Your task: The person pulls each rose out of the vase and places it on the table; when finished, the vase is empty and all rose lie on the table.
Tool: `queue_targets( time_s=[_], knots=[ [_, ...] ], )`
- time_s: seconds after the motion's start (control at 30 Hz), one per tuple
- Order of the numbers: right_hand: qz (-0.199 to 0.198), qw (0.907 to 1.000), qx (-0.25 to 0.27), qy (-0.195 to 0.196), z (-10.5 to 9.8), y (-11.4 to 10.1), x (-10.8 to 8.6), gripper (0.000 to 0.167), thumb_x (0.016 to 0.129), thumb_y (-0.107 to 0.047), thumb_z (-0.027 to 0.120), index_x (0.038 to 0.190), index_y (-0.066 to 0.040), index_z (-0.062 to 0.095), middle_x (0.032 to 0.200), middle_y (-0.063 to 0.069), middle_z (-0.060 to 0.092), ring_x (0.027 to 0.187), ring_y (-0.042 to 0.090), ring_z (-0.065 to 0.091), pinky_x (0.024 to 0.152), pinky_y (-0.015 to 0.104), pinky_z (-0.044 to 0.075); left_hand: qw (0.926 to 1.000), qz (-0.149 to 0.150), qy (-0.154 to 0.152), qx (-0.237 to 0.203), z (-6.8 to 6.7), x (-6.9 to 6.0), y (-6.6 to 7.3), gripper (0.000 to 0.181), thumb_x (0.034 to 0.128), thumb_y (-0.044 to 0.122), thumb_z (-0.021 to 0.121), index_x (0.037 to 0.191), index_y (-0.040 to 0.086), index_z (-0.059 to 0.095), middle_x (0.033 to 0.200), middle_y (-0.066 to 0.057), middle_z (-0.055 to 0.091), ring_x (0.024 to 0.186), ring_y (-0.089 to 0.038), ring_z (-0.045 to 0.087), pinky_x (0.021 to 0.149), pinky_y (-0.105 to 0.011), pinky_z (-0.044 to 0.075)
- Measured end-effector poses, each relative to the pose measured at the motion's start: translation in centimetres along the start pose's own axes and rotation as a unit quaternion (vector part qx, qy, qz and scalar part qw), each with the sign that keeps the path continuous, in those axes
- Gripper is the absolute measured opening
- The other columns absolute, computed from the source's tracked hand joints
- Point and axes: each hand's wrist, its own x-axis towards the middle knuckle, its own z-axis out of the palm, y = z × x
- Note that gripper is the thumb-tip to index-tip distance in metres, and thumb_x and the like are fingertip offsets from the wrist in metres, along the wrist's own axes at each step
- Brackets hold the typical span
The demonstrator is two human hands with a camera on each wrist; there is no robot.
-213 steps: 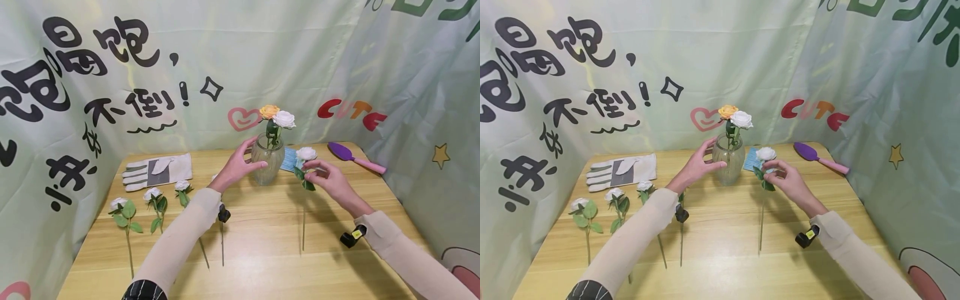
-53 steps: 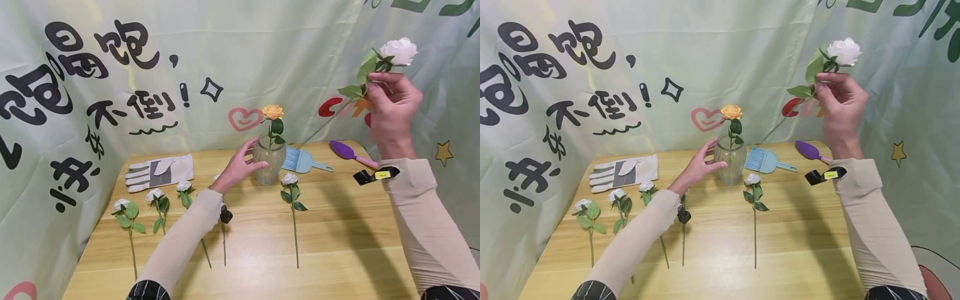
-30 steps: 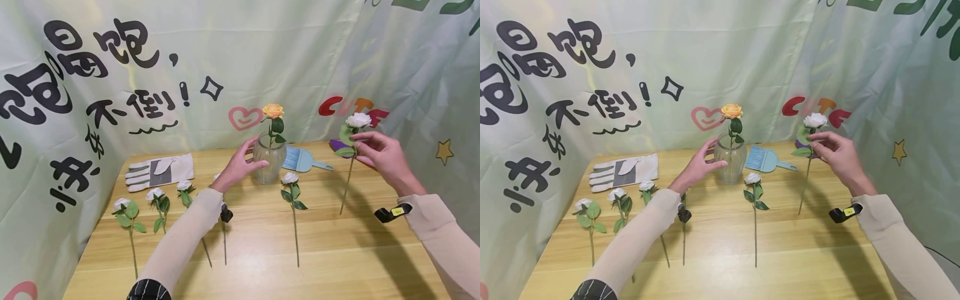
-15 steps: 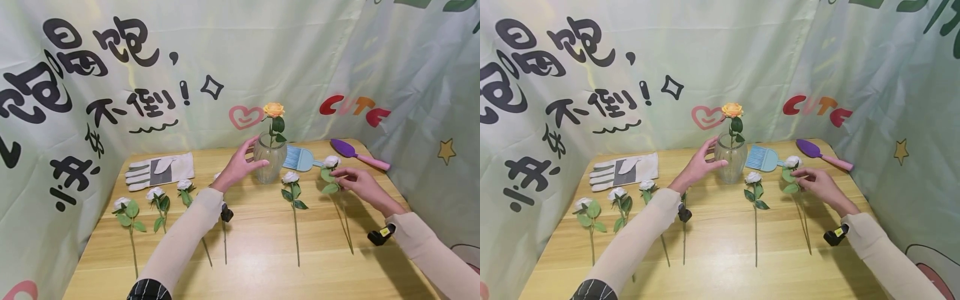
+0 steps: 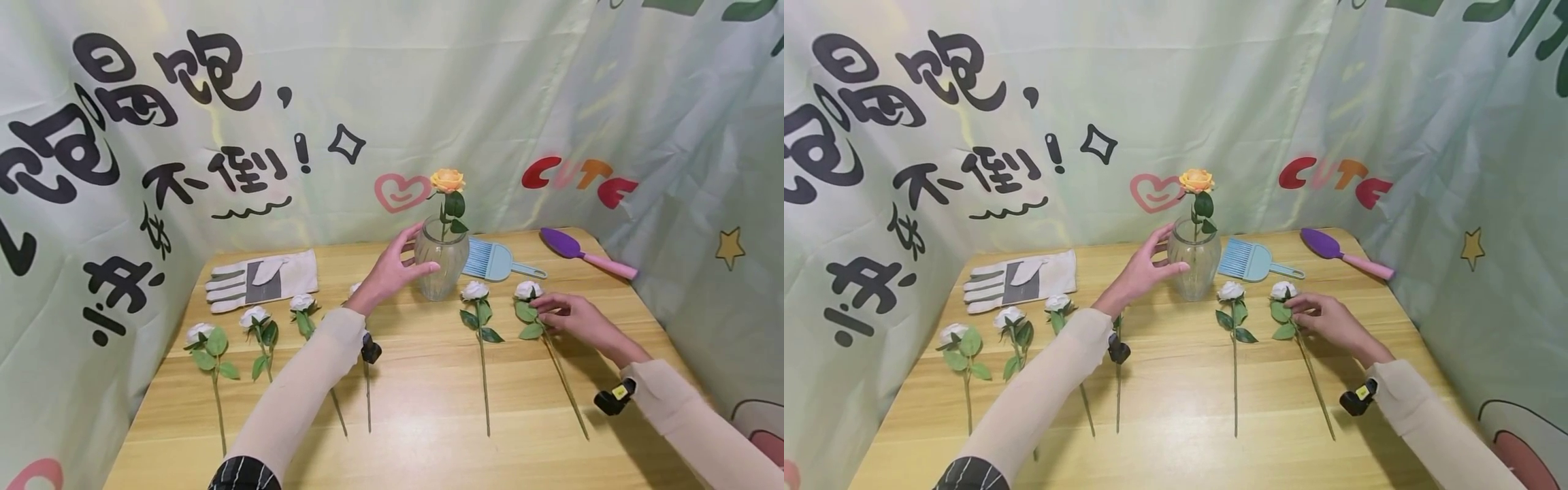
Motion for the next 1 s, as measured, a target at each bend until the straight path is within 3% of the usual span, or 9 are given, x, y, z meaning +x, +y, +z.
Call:
queue_targets(
  time_s=[0.1, 0.33, 0.43, 0.57, 0.67, 0.83, 1.0],
  knots=[
    [0.002, 0.9999, -0.012, -0.002, 0.2, 0.2, 0.0, 0.034, 0.106, -0.003, 0.067, 0.137, 0.012, 0.064, 0.131, 0.035, 0.066, 0.097, 0.009, 0.072, 0.072, 0.029, 0.066, 1.0, 0.0, 0.0, 0.001, 0.0, 0.0, 0.0, 0.093, 0.0928, 0.039, 0.09, 0.168, 0.041, 0.035, 0.169, -0.001, 0.042, 0.153, -0.031, 0.047, 0.127, -0.048, 0.047],
    [0.01, 0.9999, -0.007, -0.004, 0.2, 0.4, -0.3, 0.036, 0.109, -0.006, 0.064, 0.141, 0.01, 0.063, 0.156, 0.041, 0.046, 0.097, 0.001, 0.07, 0.073, 0.03, 0.066, 1.0, 0.004, -0.002, 0.001, 0.0, -0.1, 0.2, 0.093, 0.0931, 0.039, 0.089, 0.168, 0.041, 0.035, 0.169, -0.001, 0.042, 0.153, -0.03, 0.047, 0.127, -0.048, 0.047],
    [0.005, 0.9998, -0.012, 0.018, 0.0, 0.2, -0.4, 0.036, 0.11, -0.012, 0.065, 0.141, 0.008, 0.066, 0.151, 0.038, 0.054, 0.093, 0.001, 0.069, 0.073, 0.03, 0.066, 1.0, 0.004, -0.002, 0.003, 0.0, 0.0, 0.2, 0.094, 0.0932, 0.039, 0.089, 0.169, 0.039, 0.035, 0.169, -0.001, 0.042, 0.153, -0.029, 0.048, 0.127, -0.047, 0.047],
    [-0.001, 0.9958, -0.052, 0.075, -0.7, -0.3, -0.3, 0.037, 0.11, -0.024, 0.068, 0.138, -0.001, 0.072, 0.137, 0.024, 0.069, 0.095, 0.003, 0.063, 0.075, 0.025, 0.059, 1.0, 0.003, -0.001, 0.006, -0.1, -0.1, 0.2, 0.094, 0.0933, 0.039, 0.089, 0.17, 0.039, 0.034, 0.169, 0.0, 0.041, 0.153, -0.028, 0.048, 0.126, -0.047, 0.047],
    [-0.006, 0.9915, -0.061, 0.114, -1.5, -0.8, -0.1, 0.04, 0.11, -0.032, 0.068, 0.14, -0.005, 0.072, 0.131, 0.007, 0.071, 0.1, -0.002, 0.058, 0.078, 0.02, 0.053, 1.0, 0.003, 0.0, 0.008, -0.1, -0.1, 0.2, 0.094, 0.0933, 0.039, 0.089, 0.17, 0.039, 0.034, 0.169, 0.0, 0.042, 0.153, -0.028, 0.048, 0.126, -0.047, 0.048],
    [-0.058, 0.9865, 0.0, 0.153, -2.8, -2.4, 1.0, 0.041, 0.111, -0.024, 0.067, 0.142, 0.002, 0.065, 0.118, -0.022, 0.07, 0.099, -0.007, 0.065, 0.082, 0.012, 0.056, 1.0, 0.003, -0.001, 0.009, -0.1, 0.0, 0.2, 0.094, 0.0937, 0.039, 0.089, 0.17, 0.037, 0.034, 0.169, -0.002, 0.042, 0.153, -0.031, 0.047, 0.126, -0.05, 0.048],
    [-0.087, 0.9793, 0.041, 0.178, -3.4, -5.3, 2.6, 0.039, 0.111, -0.025, 0.066, 0.141, -0.001, 0.066, 0.119, -0.027, 0.069, 0.105, -0.005, 0.067, 0.089, 0.008, 0.056, 1.0, 0.002, -0.003, 0.007, 0.0, 0.0, 0.1, 0.093, 0.0939, 0.038, 0.089, 0.17, 0.039, 0.034, 0.169, -0.002, 0.041, 0.153, -0.032, 0.047, 0.126, -0.051, 0.047]
  ],
)
